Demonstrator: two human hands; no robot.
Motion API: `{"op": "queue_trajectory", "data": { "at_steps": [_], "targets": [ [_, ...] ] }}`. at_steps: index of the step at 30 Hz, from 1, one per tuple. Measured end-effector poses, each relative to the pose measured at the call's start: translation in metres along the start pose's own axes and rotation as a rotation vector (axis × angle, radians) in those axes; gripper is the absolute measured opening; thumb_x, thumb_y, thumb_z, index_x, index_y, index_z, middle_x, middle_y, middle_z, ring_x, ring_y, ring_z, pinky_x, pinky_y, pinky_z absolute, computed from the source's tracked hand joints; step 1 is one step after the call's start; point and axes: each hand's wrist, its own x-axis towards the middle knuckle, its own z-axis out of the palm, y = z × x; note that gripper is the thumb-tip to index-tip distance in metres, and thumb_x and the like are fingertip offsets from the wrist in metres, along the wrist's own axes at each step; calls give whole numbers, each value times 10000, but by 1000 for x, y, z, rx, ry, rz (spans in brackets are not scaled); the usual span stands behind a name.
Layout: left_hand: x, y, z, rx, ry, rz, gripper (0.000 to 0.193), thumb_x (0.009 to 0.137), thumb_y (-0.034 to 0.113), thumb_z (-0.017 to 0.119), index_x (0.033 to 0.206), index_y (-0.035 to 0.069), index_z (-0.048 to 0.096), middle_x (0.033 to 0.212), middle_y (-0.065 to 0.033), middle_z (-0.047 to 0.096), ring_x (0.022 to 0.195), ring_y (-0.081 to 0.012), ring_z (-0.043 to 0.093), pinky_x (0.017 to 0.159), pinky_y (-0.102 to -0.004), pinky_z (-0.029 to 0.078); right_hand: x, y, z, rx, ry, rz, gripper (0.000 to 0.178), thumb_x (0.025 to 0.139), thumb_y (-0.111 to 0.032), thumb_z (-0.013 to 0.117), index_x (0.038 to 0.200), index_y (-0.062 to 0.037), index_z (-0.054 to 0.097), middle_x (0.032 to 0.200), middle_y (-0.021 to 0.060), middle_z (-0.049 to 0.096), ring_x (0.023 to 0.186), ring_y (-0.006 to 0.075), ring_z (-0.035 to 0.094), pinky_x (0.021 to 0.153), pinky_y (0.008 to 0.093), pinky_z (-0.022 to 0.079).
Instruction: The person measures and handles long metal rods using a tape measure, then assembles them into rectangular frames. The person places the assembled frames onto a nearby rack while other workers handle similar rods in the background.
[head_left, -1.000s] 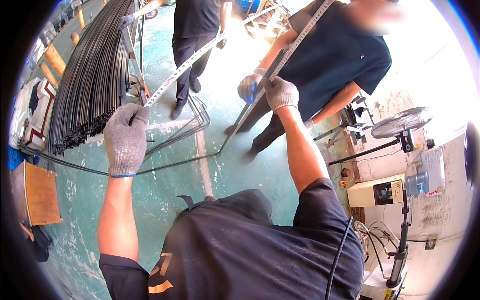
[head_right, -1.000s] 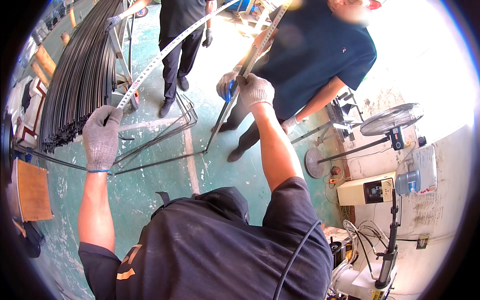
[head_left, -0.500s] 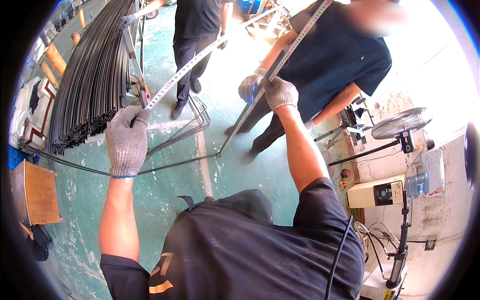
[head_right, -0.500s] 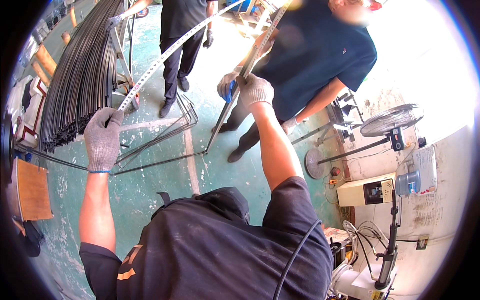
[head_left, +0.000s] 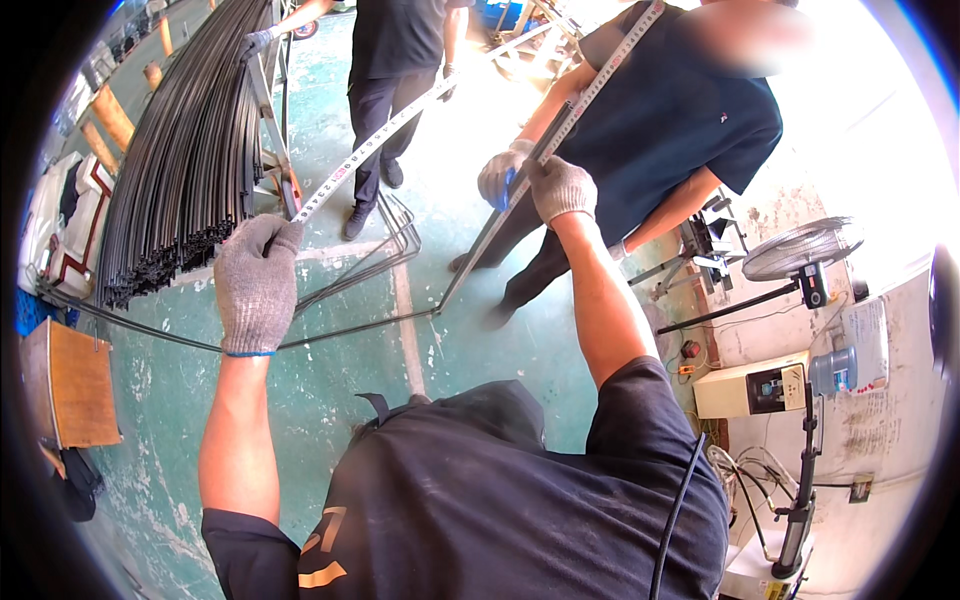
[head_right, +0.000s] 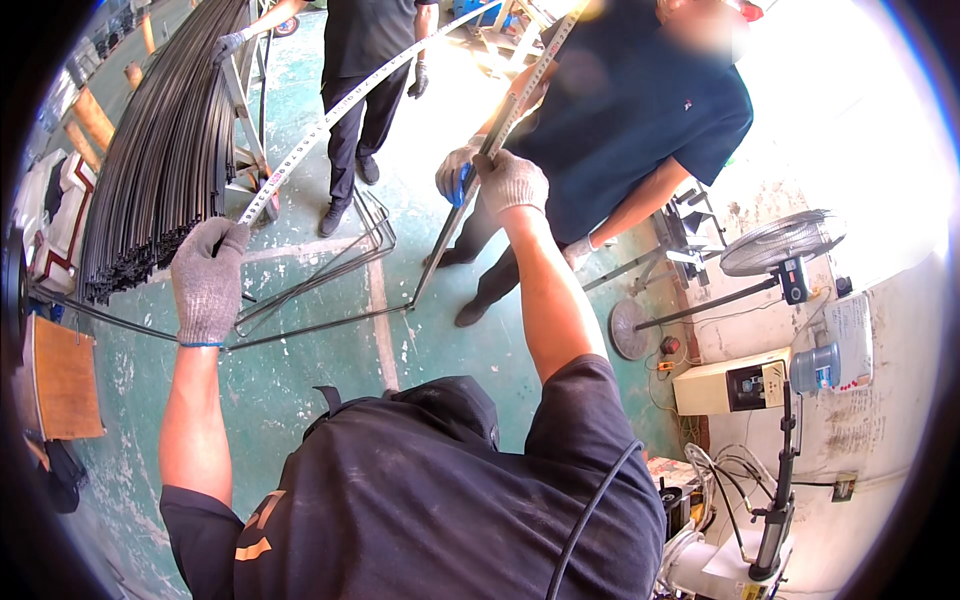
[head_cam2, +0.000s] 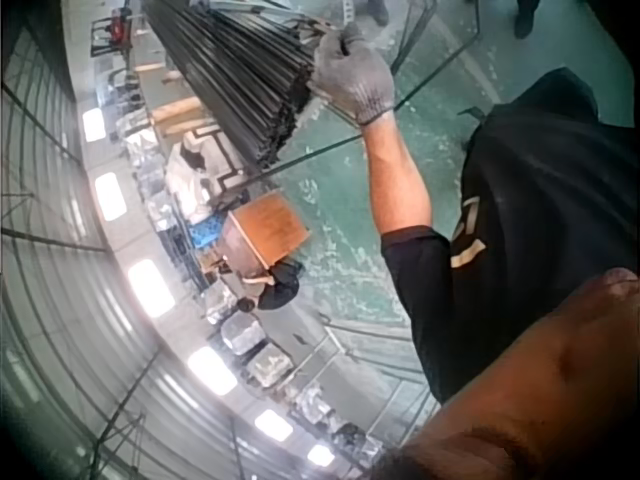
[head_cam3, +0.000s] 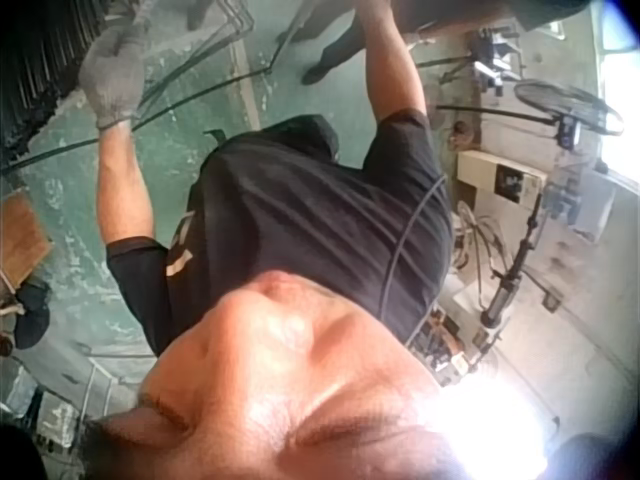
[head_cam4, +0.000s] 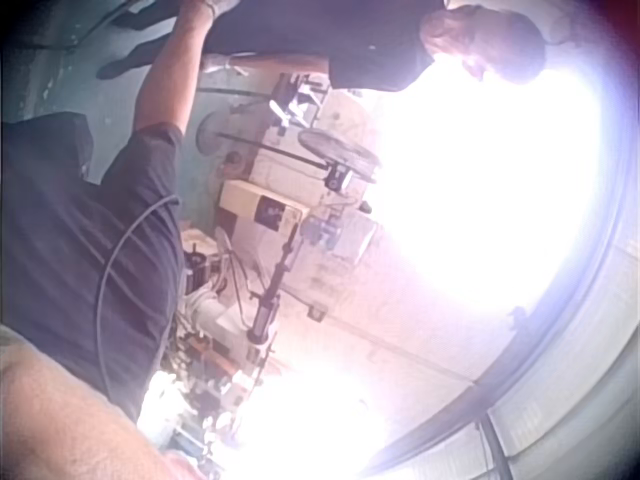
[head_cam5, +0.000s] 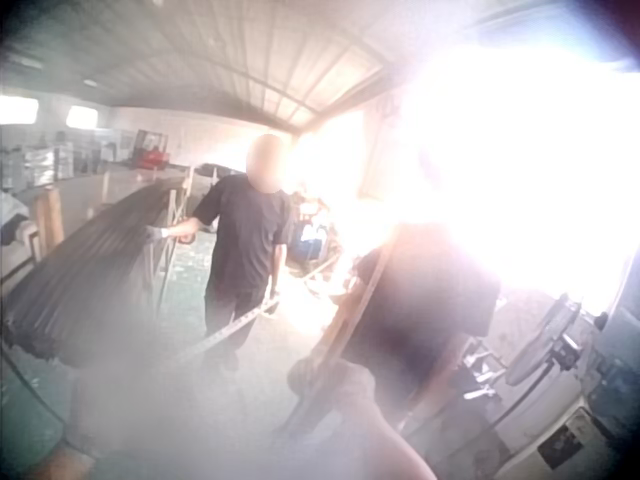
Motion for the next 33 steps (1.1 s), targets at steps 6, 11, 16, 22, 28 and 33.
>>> {"op": "queue_trajectory", "data": {
  "at_steps": [6,11,16,22,28,33],
  "targets": [
    [-2,-8,2,-154,74,21,235,1012,203,738,1021,-33,733,837,-148,657,760,-247,636,731,-390,501,-9,5,-7,106,134,-51,378,987,-495,709,1040,-136,812,962,187,772,963,408,746,841,479,586],
    [-12,1,-25,-27,66,-71,217,1026,182,735,1017,-35,724,809,-92,595,754,-160,551,723,-329,483,-34,-7,-28,103,139,-108,402,982,-497,728,1017,-103,801,928,208,745,931,440,719,787,476,584],
    [-40,-32,-59,-39,205,-128,187,1004,152,757,1000,-30,719,839,-79,629,776,-162,564,741,-325,485,-47,-52,-19,172,76,-264,400,988,-499,728,975,-104,787,862,187,734,851,408,729,740,458,576],
    [-87,-47,-144,147,341,-300,203,1025,158,732,1005,-40,691,828,-86,573,776,-160,535,733,-333,465,-72,-170,10,323,-7,-588,379,989,-457,739,887,-92,763,774,179,717,777,411,720,726,500,555],
    [-155,-109,-243,179,581,-443,223,1037,177,708,1012,-39,660,813,-77,516,764,-148,471,707,-336,434,-134,-327,45,369,-115,-853,476,1025,-522,666,837,-91,734,799,153,737,779,394,734,724,498,560],
    [-198,-165,-325,215,600,-591,237,1041,198,694,1038,-39,676,807,-49,530,777,-127,483,726,-316,447,-188,-449,79,364,-104,-944,528,1039,-548,625,853,-66,733,851,187,751,881,426,739,792,532,566]
  ]
}}
